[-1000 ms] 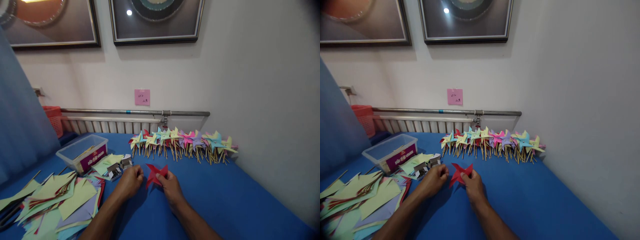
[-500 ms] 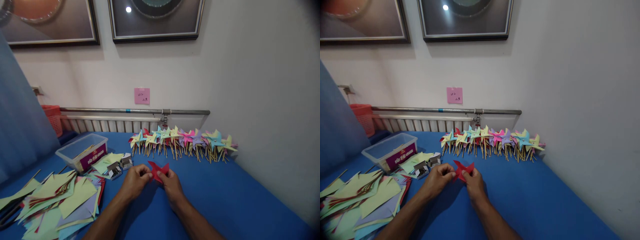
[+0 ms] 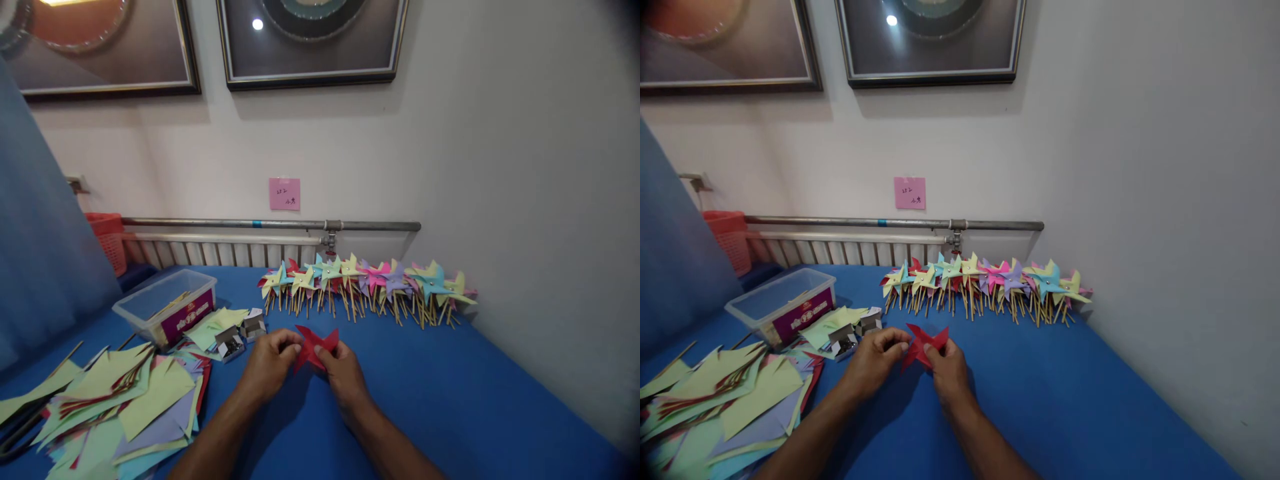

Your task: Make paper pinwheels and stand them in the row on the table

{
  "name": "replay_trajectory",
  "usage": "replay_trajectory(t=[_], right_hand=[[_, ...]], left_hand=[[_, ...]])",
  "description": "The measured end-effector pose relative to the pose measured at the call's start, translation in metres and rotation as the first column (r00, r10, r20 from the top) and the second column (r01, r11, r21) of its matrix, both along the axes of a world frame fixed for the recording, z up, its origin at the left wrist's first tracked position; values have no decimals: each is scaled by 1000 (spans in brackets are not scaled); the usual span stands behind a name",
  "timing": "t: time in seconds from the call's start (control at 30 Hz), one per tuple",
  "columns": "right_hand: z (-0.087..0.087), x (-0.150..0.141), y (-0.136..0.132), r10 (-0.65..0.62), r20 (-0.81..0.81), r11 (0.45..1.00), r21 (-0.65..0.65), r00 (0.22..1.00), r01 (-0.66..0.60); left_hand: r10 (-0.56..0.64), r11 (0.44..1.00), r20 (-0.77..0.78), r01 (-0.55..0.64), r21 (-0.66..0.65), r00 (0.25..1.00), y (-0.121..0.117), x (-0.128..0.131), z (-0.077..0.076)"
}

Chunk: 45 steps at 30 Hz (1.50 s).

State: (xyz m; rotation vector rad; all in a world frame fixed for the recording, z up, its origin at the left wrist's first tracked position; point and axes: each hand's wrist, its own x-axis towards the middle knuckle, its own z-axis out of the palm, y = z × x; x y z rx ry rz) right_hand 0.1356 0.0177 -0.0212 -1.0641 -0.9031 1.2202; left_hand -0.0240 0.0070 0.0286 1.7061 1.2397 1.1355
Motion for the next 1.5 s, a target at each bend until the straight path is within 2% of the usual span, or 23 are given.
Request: replay_trajectory(t=[0.13,0.27,0.33,0.53,0.67,0.77,0.97,1.13,1.3,1.5], right_hand=[[-1,0,0,21,74,998,54,997,-25],[1,-2,-1,28,61,999,27,998,-30],[2,-3,-3,46,34,999,15,998,-47],[3,-7,-8,136,-133,989,-36,982,-142],[4,-8,-11,158,-210,985,-34,965,-169],[7,-8,-12,144,-227,987,-32,963,-156],[9,-8,-13,129,-216,989,-47,968,-142],[7,-6,-14,153,-202,986,-36,967,-164],[8,-6,-14,164,-211,984,-28,964,-174],[6,-8,-12,149,-177,986,-47,973,-160]], left_hand=[[68,957,-292,21,290,954,-7,6,1],[165,893,-437,55,447,884,-8,7,-5],[221,848,-487,81,524,845,-6,6,-9],[449,652,-549,162,741,705,-3,8,-16],[518,585,-553,201,786,653,-5,12,-15],[524,605,-580,207,769,624,-7,13,-13],[415,713,-646,212,669,641,-7,13,-14],[320,802,-600,128,584,734,-6,11,-17],[202,898,-530,60,436,823,-9,10,-10],[133,944,-426,16,330,895,-10,10,-3]])
